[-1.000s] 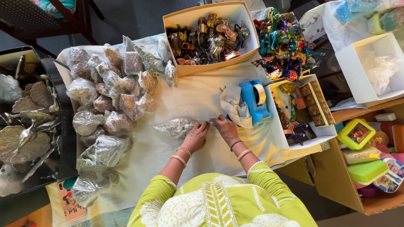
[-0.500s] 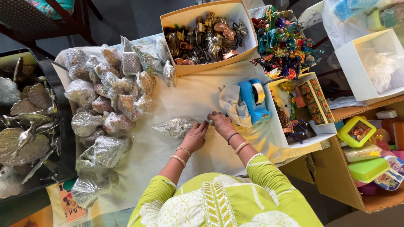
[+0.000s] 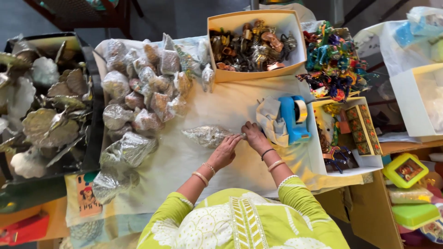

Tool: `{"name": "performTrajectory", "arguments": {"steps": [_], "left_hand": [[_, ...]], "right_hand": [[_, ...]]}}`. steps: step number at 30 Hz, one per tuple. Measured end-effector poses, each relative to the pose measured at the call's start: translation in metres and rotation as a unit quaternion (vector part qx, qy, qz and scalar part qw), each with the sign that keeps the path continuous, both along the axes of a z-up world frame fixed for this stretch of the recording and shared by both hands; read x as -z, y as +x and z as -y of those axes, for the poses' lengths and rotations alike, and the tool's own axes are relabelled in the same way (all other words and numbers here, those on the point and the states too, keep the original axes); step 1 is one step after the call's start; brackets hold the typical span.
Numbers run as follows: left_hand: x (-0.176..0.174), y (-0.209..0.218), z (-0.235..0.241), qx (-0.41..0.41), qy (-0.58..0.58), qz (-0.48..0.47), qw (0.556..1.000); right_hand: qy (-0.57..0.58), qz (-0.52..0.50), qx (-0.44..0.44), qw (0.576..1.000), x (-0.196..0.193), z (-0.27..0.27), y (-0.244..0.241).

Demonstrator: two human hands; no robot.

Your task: The person wraps a small decorative item in bubble wrap on a table covered with various craft supplies. They smooth the wrap around the object and then pick up a larger piece of bubble wrap to prepare for the next item.

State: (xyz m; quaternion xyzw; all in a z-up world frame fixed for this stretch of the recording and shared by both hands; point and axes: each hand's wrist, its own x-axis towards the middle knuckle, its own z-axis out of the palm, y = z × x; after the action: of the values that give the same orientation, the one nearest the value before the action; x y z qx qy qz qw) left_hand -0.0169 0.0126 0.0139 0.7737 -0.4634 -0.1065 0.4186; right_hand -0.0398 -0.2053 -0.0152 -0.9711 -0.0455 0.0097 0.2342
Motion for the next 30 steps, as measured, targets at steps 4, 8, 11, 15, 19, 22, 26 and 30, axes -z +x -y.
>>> {"name": "performTrajectory", "arguments": {"steps": [4,8,11,15,19,22,26,30], "left_hand": [[0.004,-0.019,-0.028,-0.137,-0.067,0.005,0.988],[0.064,-0.018,-0.060,-0.400,-0.139,-0.193,0.885],[0.084,-0.003,-0.078,-0.456,-0.200,-0.335,0.800],[0.088,0.017,-0.087,-0.456,-0.225,-0.475,0.718],[0.049,0.024,-0.083,-0.456,-0.187,-0.503,0.710],[0.032,0.028,-0.083,-0.461,-0.154,-0.554,0.676],[0.041,0.031,-0.090,-0.447,-0.178,-0.590,0.648],[0.049,0.023,-0.096,-0.423,-0.280,-0.626,0.593]], "right_hand": [[-0.029,-0.006,-0.037,0.999,-0.014,-0.005,-0.006],[-0.031,0.010,-0.049,0.998,-0.025,-0.007,-0.012],[-0.017,0.018,-0.048,0.999,-0.035,-0.009,-0.017],[-0.009,0.000,-0.039,0.999,-0.049,-0.013,-0.022],[-0.002,-0.004,-0.032,0.999,-0.051,-0.016,-0.029],[0.014,-0.002,-0.014,1.000,-0.055,-0.020,-0.037],[0.087,0.008,0.052,0.995,-0.059,-0.029,-0.045],[0.277,-0.003,0.152,0.949,-0.024,-0.032,-0.056]]}}
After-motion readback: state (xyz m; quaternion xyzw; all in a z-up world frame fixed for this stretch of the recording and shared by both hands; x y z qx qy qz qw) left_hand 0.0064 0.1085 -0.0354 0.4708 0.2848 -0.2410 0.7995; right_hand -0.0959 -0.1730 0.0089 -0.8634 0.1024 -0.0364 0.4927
